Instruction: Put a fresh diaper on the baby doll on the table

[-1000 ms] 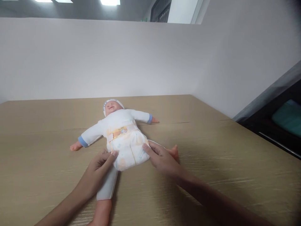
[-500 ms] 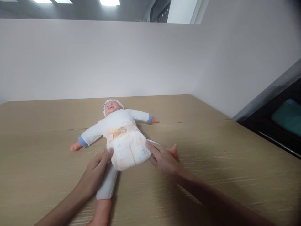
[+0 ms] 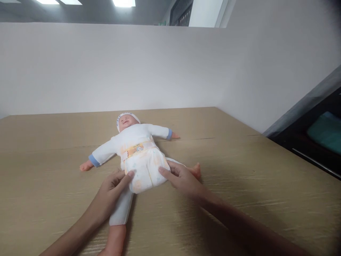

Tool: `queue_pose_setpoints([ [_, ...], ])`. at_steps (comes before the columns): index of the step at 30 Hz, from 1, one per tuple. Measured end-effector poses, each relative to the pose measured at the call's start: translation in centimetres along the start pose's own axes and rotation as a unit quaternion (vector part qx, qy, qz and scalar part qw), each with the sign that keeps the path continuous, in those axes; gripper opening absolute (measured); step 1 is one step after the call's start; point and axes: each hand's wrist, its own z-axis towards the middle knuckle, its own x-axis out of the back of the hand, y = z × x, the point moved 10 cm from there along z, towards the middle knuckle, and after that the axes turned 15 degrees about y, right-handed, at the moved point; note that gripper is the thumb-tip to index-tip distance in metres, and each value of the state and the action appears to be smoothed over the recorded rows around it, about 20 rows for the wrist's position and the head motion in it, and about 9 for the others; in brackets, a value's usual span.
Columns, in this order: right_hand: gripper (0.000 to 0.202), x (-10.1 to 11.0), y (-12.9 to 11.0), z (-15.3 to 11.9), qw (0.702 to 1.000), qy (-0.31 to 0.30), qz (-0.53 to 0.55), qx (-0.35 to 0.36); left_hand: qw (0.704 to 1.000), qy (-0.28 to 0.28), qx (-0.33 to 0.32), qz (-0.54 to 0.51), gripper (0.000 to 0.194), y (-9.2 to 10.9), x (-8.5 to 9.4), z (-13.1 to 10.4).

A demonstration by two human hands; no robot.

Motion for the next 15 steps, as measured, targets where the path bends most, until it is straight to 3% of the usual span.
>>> queue_pose_setpoints([
  [6,0.067,-0.94,0.5,-0.75,0.995,-0.046,0.077,-0.05,0.998,-0.031,-0.026,0.04,0.045,0.16,-0.24,-0.06],
  [15,0.073,-0.94,0.39,-0.42,0.993,-0.055,0.104,-0.01,0.998,-0.062,-0.021,0.023,0.048,-0.02,-0.41,-0.46],
])
